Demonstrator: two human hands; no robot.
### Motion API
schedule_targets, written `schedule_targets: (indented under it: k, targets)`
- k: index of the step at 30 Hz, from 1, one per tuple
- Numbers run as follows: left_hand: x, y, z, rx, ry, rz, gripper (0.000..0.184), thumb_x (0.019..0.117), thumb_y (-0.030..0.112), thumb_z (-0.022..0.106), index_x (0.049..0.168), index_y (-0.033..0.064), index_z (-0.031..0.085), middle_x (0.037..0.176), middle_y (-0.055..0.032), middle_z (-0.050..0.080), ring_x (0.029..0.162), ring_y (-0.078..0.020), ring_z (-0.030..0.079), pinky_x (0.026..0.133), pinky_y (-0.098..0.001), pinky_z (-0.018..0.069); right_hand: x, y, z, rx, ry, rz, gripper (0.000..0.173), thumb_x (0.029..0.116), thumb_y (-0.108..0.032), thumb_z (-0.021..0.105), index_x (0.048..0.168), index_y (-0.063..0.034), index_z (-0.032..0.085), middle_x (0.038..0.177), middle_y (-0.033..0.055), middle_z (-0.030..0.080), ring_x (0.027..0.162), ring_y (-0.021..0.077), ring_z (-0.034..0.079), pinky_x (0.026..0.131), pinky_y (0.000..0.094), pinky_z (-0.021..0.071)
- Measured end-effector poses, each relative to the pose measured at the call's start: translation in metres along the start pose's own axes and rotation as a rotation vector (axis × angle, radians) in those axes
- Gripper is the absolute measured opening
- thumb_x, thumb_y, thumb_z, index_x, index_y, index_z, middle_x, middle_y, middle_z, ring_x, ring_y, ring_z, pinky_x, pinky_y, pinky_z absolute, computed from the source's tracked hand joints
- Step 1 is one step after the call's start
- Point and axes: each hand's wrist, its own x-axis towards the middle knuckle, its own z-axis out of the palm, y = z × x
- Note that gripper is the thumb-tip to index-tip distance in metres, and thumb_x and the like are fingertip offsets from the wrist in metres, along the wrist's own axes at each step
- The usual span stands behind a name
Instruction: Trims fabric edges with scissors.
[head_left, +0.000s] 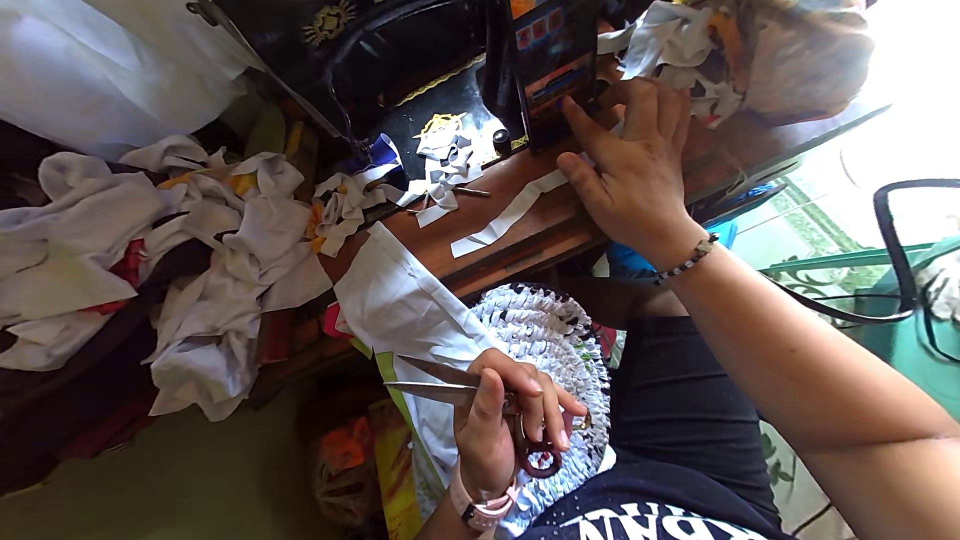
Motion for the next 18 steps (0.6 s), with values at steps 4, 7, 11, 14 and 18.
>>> schedule_targets:
  k: [4,7,11,14,18]
  targets:
    - [-0.0002,0.0,0.0008,-0.002,0.002,0.007,0.039,0.1086,0.037,0.047,0.1,0.0026,0.063,0.066,-0.0104,0.067,0.067,-0.0254,0.074,0.08,-0.0484,0.0633,0.0,0.0004,0.0011,0.001,0.009,-0.004,0.058,0.1049,-0.059,0.036,0.148,-0.027,0.057,0.147,0.02,0.049,0.145,0.0438,0.034,0.116,0.0731,0.0108]
    - [-0.0001,-0.0001,0.0007,-0.004,0.002,0.007,0.039,0.1086,0.037,0.047,0.1,0.0024,0.063,0.066,-0.0106,0.067,0.067,-0.0253,0.074,0.08,-0.0484,0.0633,0.0,-0.0002,0.0003,0.0,0.007,-0.001,0.058,0.1049,-0.059,0.036,0.148,-0.0273,0.057,0.147,0.0203,0.049,0.144,0.044,0.035,0.116,0.0735,0.0112]
    - [-0.0003,-0.0003,0.0008,-0.007,0.005,0.011,0.039,0.1086,0.037,0.047,0.1,0.0023,0.063,0.067,-0.0107,0.067,0.067,-0.0252,0.074,0.079,-0.0482,0.0634,0.0002,0.0008,0.001,0.002,0.009,-0.003,0.058,0.1047,-0.06,0.036,0.148,-0.0271,0.057,0.147,0.0204,0.049,0.144,0.0442,0.035,0.116,0.0739,0.0103]
    - [-0.0006,-0.0002,0.0008,-0.006,0.002,0.01,0.038,0.1085,0.037,0.047,0.1,0.0026,0.063,0.066,-0.0103,0.067,0.067,-0.0252,0.074,0.079,-0.0483,0.0635,0.0002,0.001,0.0014,0.002,0.002,-0.002,0.059,0.1046,-0.06,0.035,0.149,-0.0272,0.057,0.148,0.0201,0.048,0.145,0.0437,0.034,0.116,0.074,0.009]
    - [-0.0004,-0.0004,0.0003,-0.013,0.0,0.013,0.038,0.1086,0.037,0.047,0.1,0.0026,0.062,0.066,-0.0102,0.067,0.067,-0.0251,0.074,0.079,-0.048,0.0635,0.0001,0.0001,0.0008,-0.001,-0.001,0.003,0.059,0.1046,-0.06,0.036,0.149,-0.0273,0.056,0.149,0.0206,0.047,0.145,0.044,0.034,0.116,0.0741,0.009]
